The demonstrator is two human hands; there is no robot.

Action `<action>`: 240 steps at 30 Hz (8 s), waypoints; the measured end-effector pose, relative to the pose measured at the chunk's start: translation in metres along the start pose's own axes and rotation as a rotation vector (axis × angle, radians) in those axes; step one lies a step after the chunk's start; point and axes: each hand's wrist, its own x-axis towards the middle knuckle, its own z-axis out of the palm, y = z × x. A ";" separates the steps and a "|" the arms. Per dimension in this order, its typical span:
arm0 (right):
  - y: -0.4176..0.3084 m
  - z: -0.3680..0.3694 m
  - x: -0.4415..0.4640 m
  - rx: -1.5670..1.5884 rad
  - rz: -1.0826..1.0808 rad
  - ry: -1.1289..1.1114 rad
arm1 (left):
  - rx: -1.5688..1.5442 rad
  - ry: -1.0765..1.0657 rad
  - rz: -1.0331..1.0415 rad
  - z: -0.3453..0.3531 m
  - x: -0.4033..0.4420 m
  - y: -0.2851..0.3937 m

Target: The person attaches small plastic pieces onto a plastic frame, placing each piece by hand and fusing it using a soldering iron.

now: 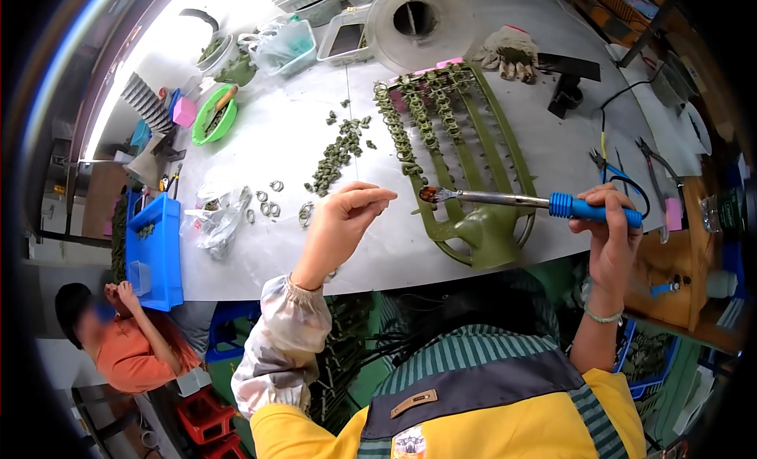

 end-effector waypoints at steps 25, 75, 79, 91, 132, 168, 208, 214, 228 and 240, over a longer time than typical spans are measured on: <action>-0.011 -0.011 -0.004 -0.047 -0.037 0.079 | 0.356 0.179 0.308 0.060 0.004 -0.067; -0.014 -0.017 -0.004 -0.044 -0.059 0.067 | 0.560 0.126 0.122 0.047 -0.015 -0.049; -0.013 -0.013 -0.004 -0.023 -0.029 0.023 | 0.679 0.148 0.226 0.037 -0.031 -0.051; 0.008 -0.001 0.000 0.032 -0.001 0.027 | 0.188 0.157 0.276 0.028 0.014 0.020; -0.008 -0.011 -0.009 -0.025 0.036 -0.025 | 0.383 0.026 -0.105 -0.049 -0.059 -0.075; -0.010 -0.017 -0.009 -0.035 0.012 -0.029 | 0.754 0.305 -0.074 -0.012 -0.068 -0.076; 0.025 -0.007 0.000 0.105 0.043 0.005 | 0.488 0.170 0.433 0.044 0.020 0.021; 0.024 -0.003 0.004 0.068 0.032 -0.028 | 0.515 0.145 0.437 0.046 0.025 0.016; -0.004 -0.025 0.000 0.040 0.041 -0.080 | 0.507 -0.180 0.009 -0.046 -0.030 -0.023; -0.007 -0.022 -0.006 0.000 0.009 -0.066 | 0.281 0.101 -0.061 -0.009 -0.051 -0.044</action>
